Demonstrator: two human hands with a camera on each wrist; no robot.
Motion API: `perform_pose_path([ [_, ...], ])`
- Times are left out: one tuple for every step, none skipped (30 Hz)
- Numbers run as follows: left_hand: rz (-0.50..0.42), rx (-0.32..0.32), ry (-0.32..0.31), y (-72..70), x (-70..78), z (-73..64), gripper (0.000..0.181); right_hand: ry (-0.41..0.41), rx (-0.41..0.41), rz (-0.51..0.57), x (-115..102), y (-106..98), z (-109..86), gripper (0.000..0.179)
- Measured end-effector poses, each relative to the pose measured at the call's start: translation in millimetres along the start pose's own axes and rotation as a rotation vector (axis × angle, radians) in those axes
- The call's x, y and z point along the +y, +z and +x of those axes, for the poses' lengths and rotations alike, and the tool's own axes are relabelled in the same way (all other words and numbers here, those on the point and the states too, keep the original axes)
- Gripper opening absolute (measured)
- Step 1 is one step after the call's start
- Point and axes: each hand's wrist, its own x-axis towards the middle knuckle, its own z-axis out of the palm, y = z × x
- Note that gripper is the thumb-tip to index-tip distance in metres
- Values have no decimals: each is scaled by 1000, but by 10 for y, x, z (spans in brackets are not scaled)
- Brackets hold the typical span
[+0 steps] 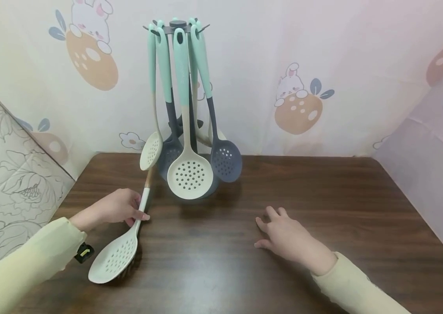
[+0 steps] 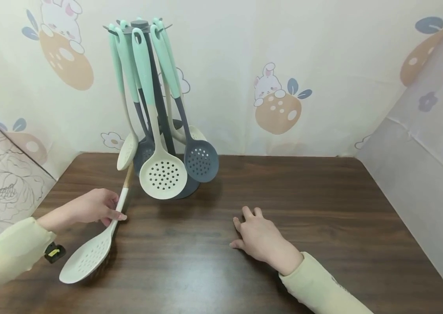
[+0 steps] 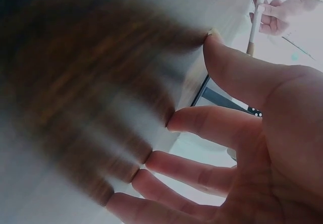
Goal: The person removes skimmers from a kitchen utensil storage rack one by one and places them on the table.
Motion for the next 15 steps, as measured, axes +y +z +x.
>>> perform_pose_path([
  [6,-9,-2,21,16,3,29,5,-5,2,0,3,-1,62],
  [10,-15,-11,39,36,5,29,9,-8,1,0,6,-1,62],
  [14,-23,-19,55,58,6,29,10,-9,3,0,8,-1,62],
  [18,-30,-25,68,78,7,29,11,-11,2,0,9,-1,62],
  [24,-36,-32,81,99,7,29,12,-12,1,1,12,0,62],
  [28,-42,-42,94,118,7,30,13,-13,0,1,12,0,63],
  [34,-45,-53,108,133,9,30,13,-13,-1,2,13,0,63],
  [36,-49,-63,121,148,8,31,13,-13,-3,1,11,0,63],
  [42,-53,-66,135,160,6,31,13,-11,-4,1,11,0,63],
  [45,-57,-68,148,173,3,32,12,-10,-4,1,11,-1,62],
  [42,-59,-75,162,184,1,32,10,-7,-3,1,11,-2,63],
  [40,-60,-83,175,195,-1,32,8,-5,-4,1,10,-4,62],
  [38,-60,-89,190,204,-2,31,5,-2,-4,1,10,-5,62],
  [33,-60,-95,202,215,-4,31,3,0,-4,1,9,-7,62],
  [33,-61,-100,214,227,-6,31,1,1,-3,1,9,-8,62],
])
